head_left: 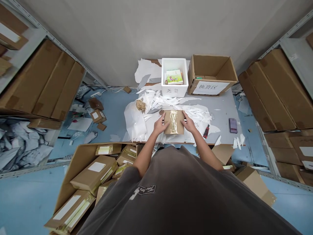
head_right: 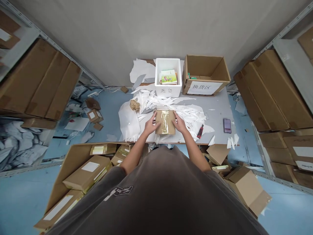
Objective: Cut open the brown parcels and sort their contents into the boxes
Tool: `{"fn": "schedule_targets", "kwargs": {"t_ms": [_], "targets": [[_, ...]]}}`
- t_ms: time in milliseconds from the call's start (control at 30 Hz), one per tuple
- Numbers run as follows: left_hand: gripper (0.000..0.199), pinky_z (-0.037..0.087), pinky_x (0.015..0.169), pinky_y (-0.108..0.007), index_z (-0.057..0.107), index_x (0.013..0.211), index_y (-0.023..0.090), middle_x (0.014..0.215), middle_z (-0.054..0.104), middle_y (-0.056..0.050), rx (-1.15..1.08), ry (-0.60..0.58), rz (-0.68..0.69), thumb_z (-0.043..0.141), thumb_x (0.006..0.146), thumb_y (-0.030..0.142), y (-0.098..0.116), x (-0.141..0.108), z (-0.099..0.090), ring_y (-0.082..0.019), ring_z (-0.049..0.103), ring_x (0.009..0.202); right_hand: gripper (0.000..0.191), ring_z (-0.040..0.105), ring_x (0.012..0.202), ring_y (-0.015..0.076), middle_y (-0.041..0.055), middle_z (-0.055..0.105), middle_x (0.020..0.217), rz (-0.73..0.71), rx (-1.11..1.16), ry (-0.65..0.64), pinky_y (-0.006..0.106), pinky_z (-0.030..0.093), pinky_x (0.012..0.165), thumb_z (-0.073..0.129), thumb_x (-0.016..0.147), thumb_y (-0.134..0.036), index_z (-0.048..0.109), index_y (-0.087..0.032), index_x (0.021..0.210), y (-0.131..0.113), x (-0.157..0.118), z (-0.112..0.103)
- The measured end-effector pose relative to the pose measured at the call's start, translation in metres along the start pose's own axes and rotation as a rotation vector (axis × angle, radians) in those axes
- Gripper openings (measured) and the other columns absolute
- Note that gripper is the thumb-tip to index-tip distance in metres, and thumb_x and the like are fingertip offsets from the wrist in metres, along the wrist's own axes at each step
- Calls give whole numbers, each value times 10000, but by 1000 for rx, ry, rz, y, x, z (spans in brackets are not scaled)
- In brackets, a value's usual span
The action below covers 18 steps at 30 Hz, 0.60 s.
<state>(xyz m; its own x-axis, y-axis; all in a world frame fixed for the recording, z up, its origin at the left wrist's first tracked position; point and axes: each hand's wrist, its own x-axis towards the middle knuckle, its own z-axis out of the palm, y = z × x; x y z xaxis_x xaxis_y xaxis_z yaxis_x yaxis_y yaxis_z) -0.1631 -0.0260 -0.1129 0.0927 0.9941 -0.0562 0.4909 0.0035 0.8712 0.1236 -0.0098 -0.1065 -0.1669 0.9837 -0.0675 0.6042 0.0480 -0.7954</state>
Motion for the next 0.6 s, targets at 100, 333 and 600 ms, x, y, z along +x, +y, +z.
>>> {"fn": "schedule_targets", "kwargs": {"t_ms": [100,333,600], "targets": [[789,590,1053,-405,364,1734,313,1637,588,-69,-47,-16,-36,653,1022,489,0,17,13,-283,720,1229,717,581,1448,348,85,565,1650,72,11,75,548,483,1221,494,1046,-470,399,-248,1721,-4,24,17],[755,469,1226,-438,410,1712,272,1719,471,-114,-115,126,-47,614,1048,568,-6,34,39,-304,485,1557,655,490,1535,307,159,551,1635,34,30,253,536,401,1286,501,1012,-496,558,-197,1592,8,14,33],[1072,528,1161,-460,248,1771,323,1644,570,-110,-30,-101,-24,849,893,456,-20,-7,30,-341,635,1414,831,487,1544,321,139,484,1698,-1,27,91,540,436,1254,595,939,-371,366,-236,1727,17,-42,45]]}}
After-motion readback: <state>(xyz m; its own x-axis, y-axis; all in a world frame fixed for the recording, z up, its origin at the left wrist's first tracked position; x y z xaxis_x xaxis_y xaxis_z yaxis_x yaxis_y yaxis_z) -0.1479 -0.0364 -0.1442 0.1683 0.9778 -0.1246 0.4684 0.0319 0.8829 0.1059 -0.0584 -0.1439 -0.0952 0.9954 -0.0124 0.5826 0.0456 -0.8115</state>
